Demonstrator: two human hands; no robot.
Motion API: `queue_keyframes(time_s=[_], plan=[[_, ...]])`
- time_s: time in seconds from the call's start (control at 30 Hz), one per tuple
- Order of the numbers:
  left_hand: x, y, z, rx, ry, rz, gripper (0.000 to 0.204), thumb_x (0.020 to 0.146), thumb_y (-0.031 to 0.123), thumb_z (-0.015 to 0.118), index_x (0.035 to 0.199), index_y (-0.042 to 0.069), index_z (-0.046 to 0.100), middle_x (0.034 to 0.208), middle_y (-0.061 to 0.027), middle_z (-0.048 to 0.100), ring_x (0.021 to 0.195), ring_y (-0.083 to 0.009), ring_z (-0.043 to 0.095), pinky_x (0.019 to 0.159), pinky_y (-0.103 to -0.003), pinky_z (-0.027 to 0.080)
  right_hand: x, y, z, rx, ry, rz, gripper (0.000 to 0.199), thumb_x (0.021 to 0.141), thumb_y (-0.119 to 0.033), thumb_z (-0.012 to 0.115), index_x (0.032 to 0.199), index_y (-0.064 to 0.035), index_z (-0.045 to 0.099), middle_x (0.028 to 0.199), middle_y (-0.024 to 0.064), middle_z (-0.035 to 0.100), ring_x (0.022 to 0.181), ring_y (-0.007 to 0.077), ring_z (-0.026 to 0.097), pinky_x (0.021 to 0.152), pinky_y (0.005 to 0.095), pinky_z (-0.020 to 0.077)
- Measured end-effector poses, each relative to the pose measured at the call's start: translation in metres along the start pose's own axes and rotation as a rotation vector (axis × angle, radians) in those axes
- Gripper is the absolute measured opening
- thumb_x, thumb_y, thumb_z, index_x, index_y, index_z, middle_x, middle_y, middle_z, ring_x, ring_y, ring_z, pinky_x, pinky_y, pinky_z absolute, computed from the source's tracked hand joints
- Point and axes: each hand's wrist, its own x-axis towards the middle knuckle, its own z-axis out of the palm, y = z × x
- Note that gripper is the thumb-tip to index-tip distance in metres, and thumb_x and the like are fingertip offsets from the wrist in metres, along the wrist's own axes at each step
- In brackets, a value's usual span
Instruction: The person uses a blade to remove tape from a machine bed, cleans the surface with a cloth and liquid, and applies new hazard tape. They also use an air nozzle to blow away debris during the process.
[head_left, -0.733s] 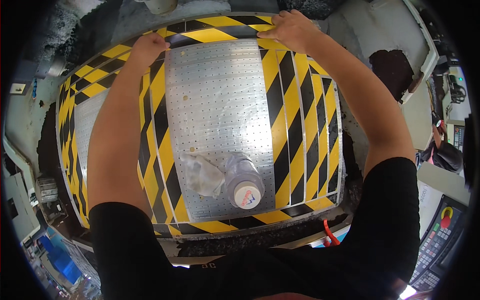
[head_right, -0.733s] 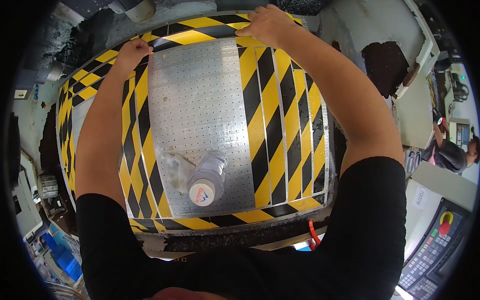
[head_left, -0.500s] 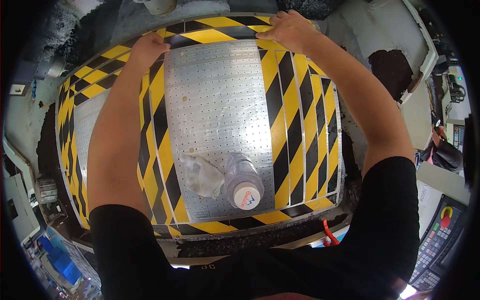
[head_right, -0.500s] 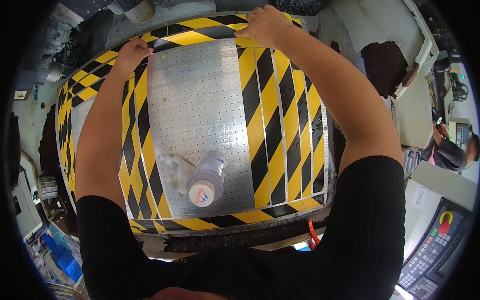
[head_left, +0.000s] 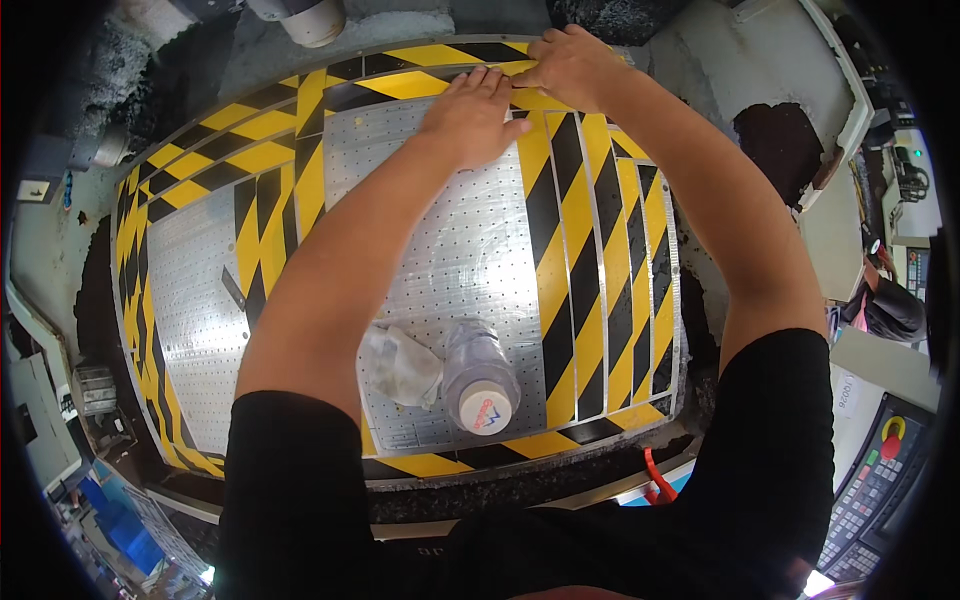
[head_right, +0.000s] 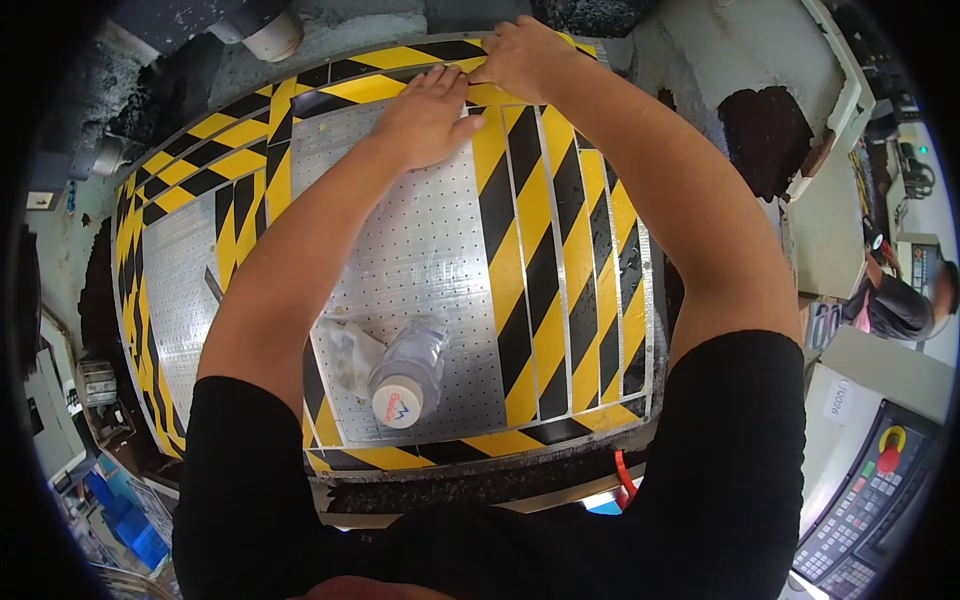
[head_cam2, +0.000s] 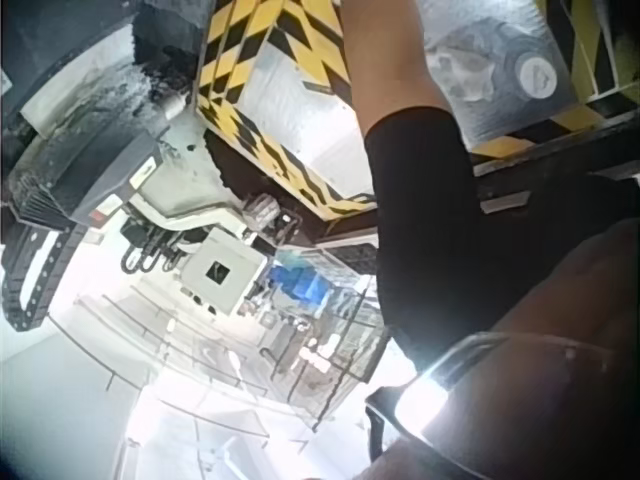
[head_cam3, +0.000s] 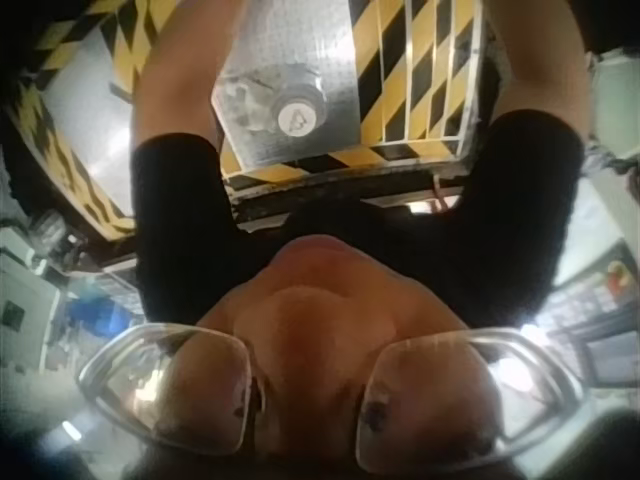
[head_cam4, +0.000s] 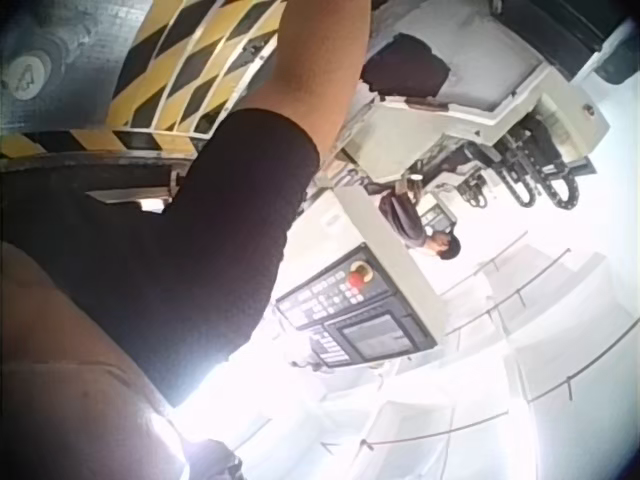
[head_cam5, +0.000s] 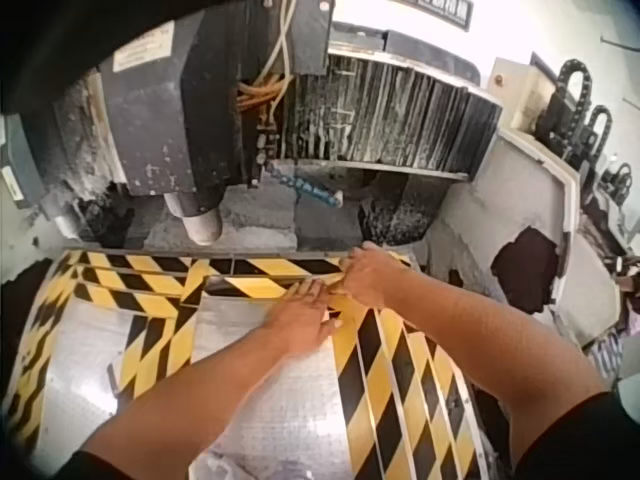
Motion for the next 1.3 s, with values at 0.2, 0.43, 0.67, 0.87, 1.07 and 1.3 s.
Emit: queue_keyframes(time_s=[0.2,0.43,0.67,0.87,1.07,1.3], plan=[[0.013,0.008,0.004,-0.008,-0.027,-0.038,0.071,0.103,0.051,0.033,0.154,0.003,0.026,0.161,-0.0129,0.026,0.15,-0.0271,0.022,0.123,-0.04,0.018,-0.01,0.01,0.004,0.095,0.093,-0.026,0.037,0.086,-0.024,0.071,0.122,-0.0273,0.068,0.126,0.0048,0.061,0.124,0.0244,0.052,0.103,0.0401,0.0389],[-0.043,-0.068,-0.016,-0.02,-0.063,-0.276,0.072,0.102,0.054,0.027,0.156,0.007,0.024,0.163,-0.0089,0.024,0.151,-0.0219,0.019,0.123,-0.043,0.015,-0.07,-0.002,-0.005,0.058,0.423,0.078,0.042,0.083,-0.02,0.072,0.124,-0.0184,0.065,0.136,0.0118,0.055,0.134,0.0311,0.046,0.114,0.0457,0.0332],[-0.081,-0.107,-0.04,0.009,-0.091,-0.556,0.076,0.1,0.058,0.028,0.154,0.005,0.028,0.161,-0.0101,0.028,0.15,-0.0226,0.023,0.122,-0.047,0.017,-0.117,-0.067,-0.02,0.455,0.309,-0.102,0.037,0.084,-0.02,0.071,0.118,-0.0087,0.066,0.134,0.017,0.055,0.133,0.0342,0.047,0.113,0.0469,0.0359],[-0.107,-0.072,-0.049,0.301,-0.261,-0.32,0.078,0.102,0.056,0.025,0.153,-0.002,0.024,0.16,-0.0179,0.026,0.15,-0.0279,0.022,0.123,-0.043,0.014,-0.096,-0.095,-0.045,0.557,0.292,-0.102,0.034,0.085,-0.019,0.07,0.117,-0.0081,0.067,0.129,0.0167,0.058,0.124,0.0339,0.054,0.111,0.0454,0.0383],[-0.199,-0.074,-0.089,-0.184,-0.193,-0.171,0.063,0.101,0.046,0.042,0.146,0.002,0.042,0.151,-0.0204,0.041,0.144,-0.0274,0.036,0.118,-0.043,0.025,-0.01,-0.131,-0.06,0.749,0.331,-0.163,0.021,0.086,-0.023,0.067,0.101,-0.0087,0.067,0.093,0.0115,0.064,0.097,0.0319,0.062,0.088,0.0445,0.0478],[-0.337,-0.145,-0.105,0.088,0.209,-0.786,0.045,0.085,0.028,0.072,0.122,0.007,0.062,0.105,-0.0194,0.065,0.098,-0.0412,0.061,0.087,-0.048,0.05,0.052,-0.19,-0.097,0.796,0.258,-0.325,0.024,0.091,-0.03,0.063,0.1,-0.0077,0.068,0.093,0.0132,0.063,0.095,0.0347,0.061,0.086,0.0453,0.0483]])
